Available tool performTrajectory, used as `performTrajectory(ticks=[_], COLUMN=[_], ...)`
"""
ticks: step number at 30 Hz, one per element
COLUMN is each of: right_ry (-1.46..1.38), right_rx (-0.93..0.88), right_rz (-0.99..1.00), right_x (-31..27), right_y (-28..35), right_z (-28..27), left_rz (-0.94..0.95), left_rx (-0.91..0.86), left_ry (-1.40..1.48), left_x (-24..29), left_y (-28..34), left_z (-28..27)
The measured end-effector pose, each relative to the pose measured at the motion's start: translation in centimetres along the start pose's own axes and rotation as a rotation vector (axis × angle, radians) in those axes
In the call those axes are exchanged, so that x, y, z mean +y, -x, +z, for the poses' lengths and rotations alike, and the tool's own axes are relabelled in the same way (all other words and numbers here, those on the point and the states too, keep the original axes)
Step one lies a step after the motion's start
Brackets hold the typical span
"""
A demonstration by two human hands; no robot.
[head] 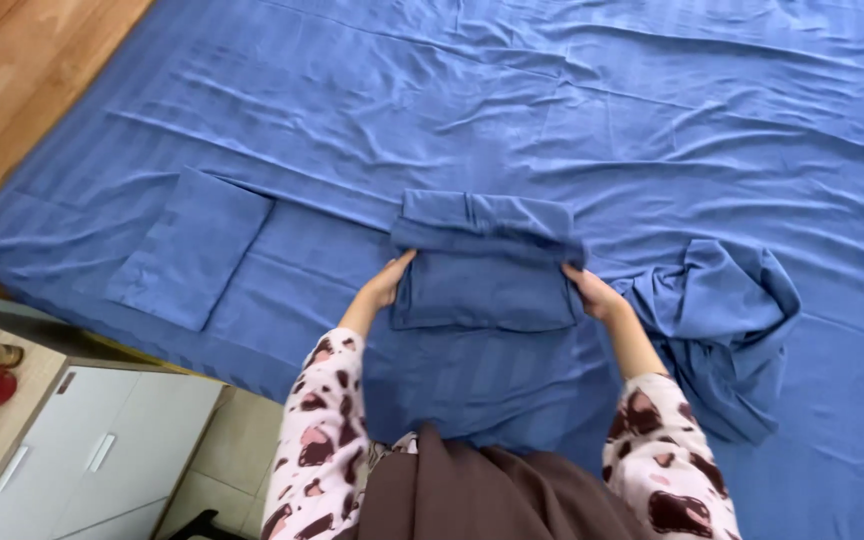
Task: The person folds a blue pillowcase and a blue fitted sheet on a bed. They smooth the fabric, fold the items into neat rectangles, and place the folded bedding on the bed surface.
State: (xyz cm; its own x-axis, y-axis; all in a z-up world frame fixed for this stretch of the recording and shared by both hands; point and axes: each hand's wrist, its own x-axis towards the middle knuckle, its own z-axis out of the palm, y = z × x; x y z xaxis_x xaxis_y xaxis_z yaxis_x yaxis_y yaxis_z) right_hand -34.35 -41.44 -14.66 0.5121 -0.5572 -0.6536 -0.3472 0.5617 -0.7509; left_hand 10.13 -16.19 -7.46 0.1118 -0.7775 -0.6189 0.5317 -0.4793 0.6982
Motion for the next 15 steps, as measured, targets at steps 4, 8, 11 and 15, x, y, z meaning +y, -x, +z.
performTrajectory(ticks=[4,8,11,15], right_ry=[0.035,0.368,0.204,0.119], right_rx=[0.151,0.391,0.382,0.506], right_rz=[-0.053,-0.349,-0.495,-0.748], right_x=[-3.1,-1.7,-3.1,-5.8], right_y=[-0.4,-3.6,-2.3,-2.0], right_z=[5.0,4.4,5.5,5.6], left_rz=[-0.072,0.046,0.254,0.686], left_rx=[0.226,0.205,0.309,0.419], left_ry=[-0.132,0.011,-0.097,-0.207], left_x=[-1.0,0.6,1.1,2.8], left_y=[-4.0,-4.6,-6.3,-9.7], left_z=[-0.3,-0.9,-1.7,-1.4])
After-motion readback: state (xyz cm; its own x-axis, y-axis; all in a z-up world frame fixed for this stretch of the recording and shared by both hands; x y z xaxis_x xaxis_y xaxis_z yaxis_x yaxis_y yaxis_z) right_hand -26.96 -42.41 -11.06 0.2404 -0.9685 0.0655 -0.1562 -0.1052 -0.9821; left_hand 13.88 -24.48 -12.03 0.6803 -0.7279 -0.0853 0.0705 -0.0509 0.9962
